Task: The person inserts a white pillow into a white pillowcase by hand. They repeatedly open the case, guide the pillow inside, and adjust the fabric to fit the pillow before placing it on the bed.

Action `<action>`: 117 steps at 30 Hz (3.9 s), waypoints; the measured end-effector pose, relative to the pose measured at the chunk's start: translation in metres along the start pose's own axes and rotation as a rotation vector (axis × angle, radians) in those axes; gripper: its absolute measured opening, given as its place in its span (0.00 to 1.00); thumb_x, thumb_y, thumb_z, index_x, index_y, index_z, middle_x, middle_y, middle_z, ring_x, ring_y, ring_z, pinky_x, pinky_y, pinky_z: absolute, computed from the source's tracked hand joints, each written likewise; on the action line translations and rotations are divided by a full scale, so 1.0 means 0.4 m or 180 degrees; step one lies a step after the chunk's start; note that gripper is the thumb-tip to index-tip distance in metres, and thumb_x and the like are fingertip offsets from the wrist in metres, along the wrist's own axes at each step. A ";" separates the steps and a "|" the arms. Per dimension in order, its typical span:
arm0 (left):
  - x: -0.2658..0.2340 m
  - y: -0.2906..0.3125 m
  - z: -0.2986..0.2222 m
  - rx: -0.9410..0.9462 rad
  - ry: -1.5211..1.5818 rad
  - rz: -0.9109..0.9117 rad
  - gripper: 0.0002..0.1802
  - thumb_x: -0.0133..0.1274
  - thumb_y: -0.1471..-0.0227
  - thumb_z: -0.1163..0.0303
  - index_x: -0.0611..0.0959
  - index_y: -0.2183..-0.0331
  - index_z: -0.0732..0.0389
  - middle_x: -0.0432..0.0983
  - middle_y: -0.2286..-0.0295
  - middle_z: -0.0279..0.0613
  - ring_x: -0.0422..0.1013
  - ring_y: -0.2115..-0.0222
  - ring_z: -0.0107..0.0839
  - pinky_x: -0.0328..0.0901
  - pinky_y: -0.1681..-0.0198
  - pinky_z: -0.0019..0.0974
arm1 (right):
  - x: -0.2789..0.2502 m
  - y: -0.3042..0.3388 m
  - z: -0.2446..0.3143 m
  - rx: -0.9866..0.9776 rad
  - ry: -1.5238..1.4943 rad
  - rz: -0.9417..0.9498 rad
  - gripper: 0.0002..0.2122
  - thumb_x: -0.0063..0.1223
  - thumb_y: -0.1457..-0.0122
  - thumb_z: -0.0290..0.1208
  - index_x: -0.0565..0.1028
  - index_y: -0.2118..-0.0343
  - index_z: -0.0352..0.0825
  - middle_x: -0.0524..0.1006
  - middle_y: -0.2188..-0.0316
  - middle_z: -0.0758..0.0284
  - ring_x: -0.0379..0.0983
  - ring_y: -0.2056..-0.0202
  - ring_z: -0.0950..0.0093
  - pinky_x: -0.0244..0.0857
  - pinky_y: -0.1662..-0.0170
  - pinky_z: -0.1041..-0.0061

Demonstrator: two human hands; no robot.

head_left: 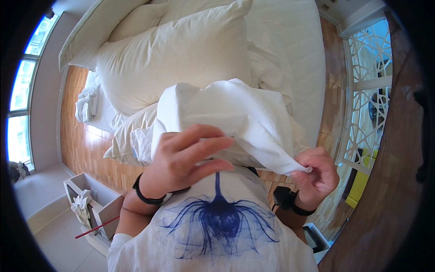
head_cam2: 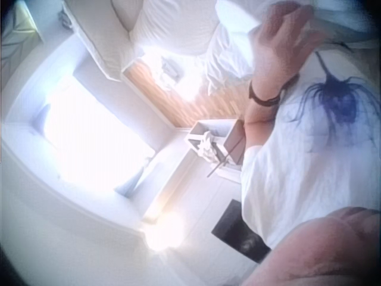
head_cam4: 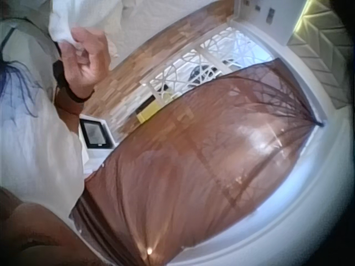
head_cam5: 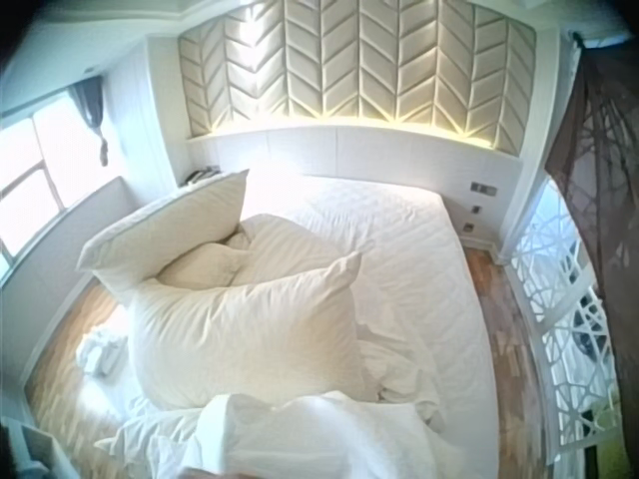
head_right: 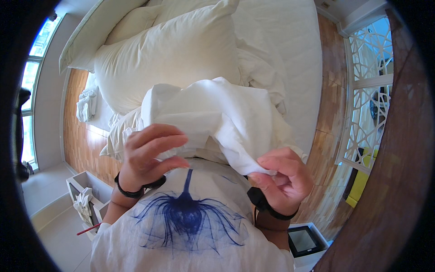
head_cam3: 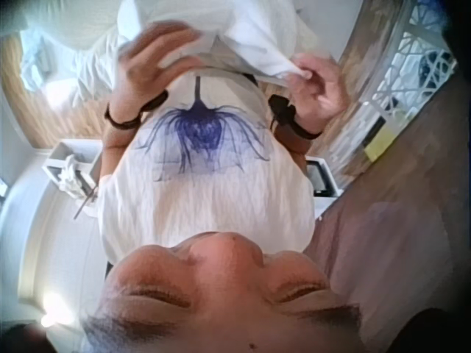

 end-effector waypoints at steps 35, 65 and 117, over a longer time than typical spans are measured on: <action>-0.101 0.182 0.188 -0.1929 -0.0398 -0.0542 0.17 0.70 0.62 0.76 0.83 0.66 0.64 0.73 0.72 0.37 0.66 0.80 0.22 0.62 0.75 0.27 | 0.049 0.046 -0.161 0.1541 0.0044 -0.0154 0.04 0.58 0.43 0.19 0.73 0.67 0.29 0.77 0.69 0.69 0.71 0.69 0.84 0.66 0.65 0.84; -0.030 0.276 0.206 -0.1250 -0.0846 0.0388 0.31 0.73 0.69 0.66 0.80 0.58 0.58 0.74 0.58 0.42 0.68 0.53 0.43 0.64 0.51 0.43 | 0.081 0.018 -0.169 0.1302 0.0072 0.0201 0.09 0.62 0.45 0.23 0.79 0.61 0.29 0.80 0.66 0.70 0.69 0.68 0.85 0.63 0.63 0.83; -0.165 -0.058 0.145 0.0544 -0.1694 -0.0969 0.14 0.57 0.70 0.79 0.73 0.74 0.61 0.71 0.77 0.42 0.71 0.73 0.43 0.67 0.61 0.43 | 0.110 -0.156 -0.012 -0.0380 0.1354 -0.0496 0.04 0.55 0.42 0.20 0.78 0.64 0.28 0.79 0.73 0.61 0.75 0.74 0.72 0.68 0.69 0.76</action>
Point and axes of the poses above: each hand's wrist, its own y-axis away from the middle knuckle, its own x-axis out of the palm, z = x × y, the point moved 8 cm from there along -y, towards the middle knuckle
